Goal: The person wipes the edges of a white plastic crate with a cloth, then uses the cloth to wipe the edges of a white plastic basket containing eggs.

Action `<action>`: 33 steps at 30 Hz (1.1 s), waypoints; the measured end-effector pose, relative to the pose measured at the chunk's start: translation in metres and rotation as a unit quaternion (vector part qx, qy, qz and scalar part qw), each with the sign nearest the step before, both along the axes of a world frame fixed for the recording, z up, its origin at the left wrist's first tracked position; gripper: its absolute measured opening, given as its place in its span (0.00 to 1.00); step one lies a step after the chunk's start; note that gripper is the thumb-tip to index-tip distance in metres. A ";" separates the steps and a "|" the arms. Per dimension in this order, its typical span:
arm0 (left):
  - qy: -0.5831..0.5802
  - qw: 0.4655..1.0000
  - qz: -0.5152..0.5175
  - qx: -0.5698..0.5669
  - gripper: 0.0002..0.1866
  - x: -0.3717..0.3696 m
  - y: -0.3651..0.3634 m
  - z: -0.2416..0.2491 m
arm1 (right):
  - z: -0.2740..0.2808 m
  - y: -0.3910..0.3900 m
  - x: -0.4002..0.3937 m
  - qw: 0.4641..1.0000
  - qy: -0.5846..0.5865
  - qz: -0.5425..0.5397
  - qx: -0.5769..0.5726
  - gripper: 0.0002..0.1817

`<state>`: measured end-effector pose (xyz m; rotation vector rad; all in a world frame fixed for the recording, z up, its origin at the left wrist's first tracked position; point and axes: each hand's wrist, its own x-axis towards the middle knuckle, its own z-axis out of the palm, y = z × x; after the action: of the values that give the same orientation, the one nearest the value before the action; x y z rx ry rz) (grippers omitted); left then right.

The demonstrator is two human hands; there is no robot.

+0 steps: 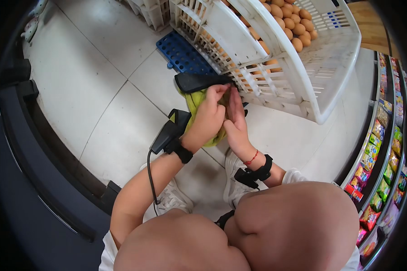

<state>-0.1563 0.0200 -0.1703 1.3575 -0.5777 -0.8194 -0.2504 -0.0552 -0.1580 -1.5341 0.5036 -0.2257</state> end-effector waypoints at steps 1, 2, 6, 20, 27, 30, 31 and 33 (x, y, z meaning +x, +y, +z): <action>0.056 0.998 0.024 0.010 0.28 -0.001 -0.001 0.000 | 0.003 0.001 0.002 1.000 -0.009 -0.015 0.019 0.46; 0.056 0.998 0.024 0.010 0.28 -0.001 -0.001 -0.002 | 0.005 0.001 0.003 0.999 -0.018 -0.031 0.037 0.46; 0.037 0.999 0.012 -0.030 0.26 -0.002 -0.001 0.001 | 0.009 -0.002 0.000 0.995 0.005 -0.039 0.088 0.47; -0.024 1.000 -0.019 0.000 0.29 -0.005 -0.001 -0.003 | 0.003 -0.007 -0.004 0.999 0.005 -0.014 0.036 0.46; -0.037 0.997 -0.054 -0.030 0.31 0.001 0.004 0.016 | 0.017 0.001 -0.003 0.999 -0.024 -0.022 0.038 0.45; -0.035 0.998 -0.048 -0.008 0.31 0.005 0.002 0.003 | 0.002 -0.005 -0.001 0.997 0.001 -0.017 0.075 0.45; -0.020 0.999 -0.041 0.017 0.31 0.004 0.000 0.001 | 0.004 -0.006 -0.003 0.997 0.001 -0.017 0.073 0.45; -0.028 0.999 -0.038 0.002 0.31 0.004 -0.001 0.000 | 0.007 -0.005 0.000 0.997 0.015 -0.005 0.078 0.46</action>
<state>-0.1522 0.0195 -0.1707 1.3716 -0.6761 -0.8463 -0.2505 -0.0602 -0.1506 -1.3857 0.5411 -0.1671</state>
